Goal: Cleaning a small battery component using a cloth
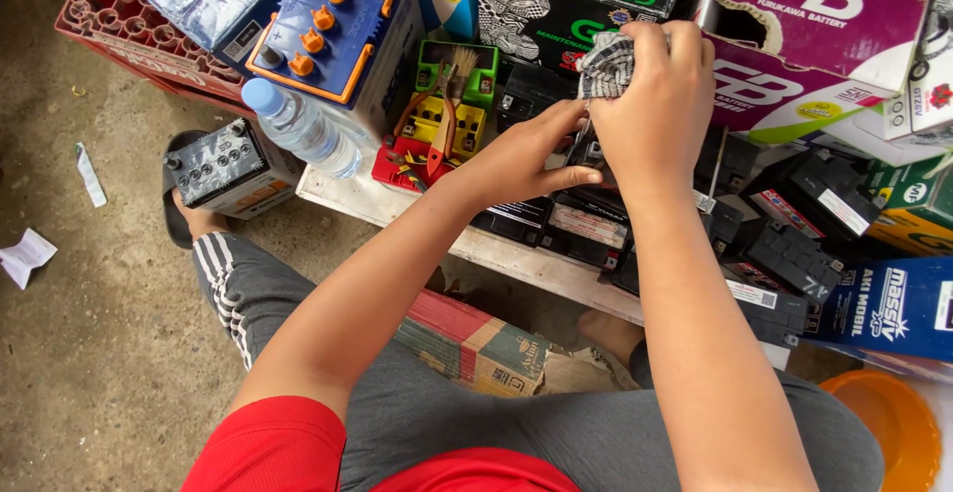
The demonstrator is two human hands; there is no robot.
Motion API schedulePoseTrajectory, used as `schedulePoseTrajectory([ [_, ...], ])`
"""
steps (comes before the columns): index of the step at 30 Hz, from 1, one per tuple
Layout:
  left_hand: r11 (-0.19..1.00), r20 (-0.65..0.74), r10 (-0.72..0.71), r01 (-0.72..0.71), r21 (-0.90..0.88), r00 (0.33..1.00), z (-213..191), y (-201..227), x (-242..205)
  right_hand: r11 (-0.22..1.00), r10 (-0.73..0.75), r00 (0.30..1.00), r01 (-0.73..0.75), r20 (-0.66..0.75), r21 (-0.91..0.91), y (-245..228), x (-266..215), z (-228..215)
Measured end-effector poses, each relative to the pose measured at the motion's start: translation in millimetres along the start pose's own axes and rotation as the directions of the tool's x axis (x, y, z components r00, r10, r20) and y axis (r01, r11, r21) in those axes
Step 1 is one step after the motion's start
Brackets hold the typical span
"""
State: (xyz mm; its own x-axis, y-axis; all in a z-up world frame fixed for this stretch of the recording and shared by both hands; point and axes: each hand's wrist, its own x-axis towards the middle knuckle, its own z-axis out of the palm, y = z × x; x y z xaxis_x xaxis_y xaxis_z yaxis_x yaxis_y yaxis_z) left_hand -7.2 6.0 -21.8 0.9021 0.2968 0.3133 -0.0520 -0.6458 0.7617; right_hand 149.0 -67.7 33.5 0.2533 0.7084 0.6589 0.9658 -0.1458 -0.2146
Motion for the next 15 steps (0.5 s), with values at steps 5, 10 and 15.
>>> schedulePoseTrajectory([
  [5, 1.000, 0.000, 0.010, -0.010, 0.009, 1.000, 0, 2, -1, 0.974, -0.060, 0.997, 0.069, -0.049, 0.218, -8, 3, -21],
  [10, 0.996, -0.006, 0.068, -0.068, 0.062, 0.998, 5, -18, 0, 0.911, -0.120, 0.991, 0.087, 0.058, 0.403, -7, -17, -31],
  [15, 0.994, -0.017, -0.023, 0.024, 0.103, 1.000, 17, -45, -5, 0.951, -0.164, 0.984, 0.139, 0.065, 0.278, -1, -47, -38],
])
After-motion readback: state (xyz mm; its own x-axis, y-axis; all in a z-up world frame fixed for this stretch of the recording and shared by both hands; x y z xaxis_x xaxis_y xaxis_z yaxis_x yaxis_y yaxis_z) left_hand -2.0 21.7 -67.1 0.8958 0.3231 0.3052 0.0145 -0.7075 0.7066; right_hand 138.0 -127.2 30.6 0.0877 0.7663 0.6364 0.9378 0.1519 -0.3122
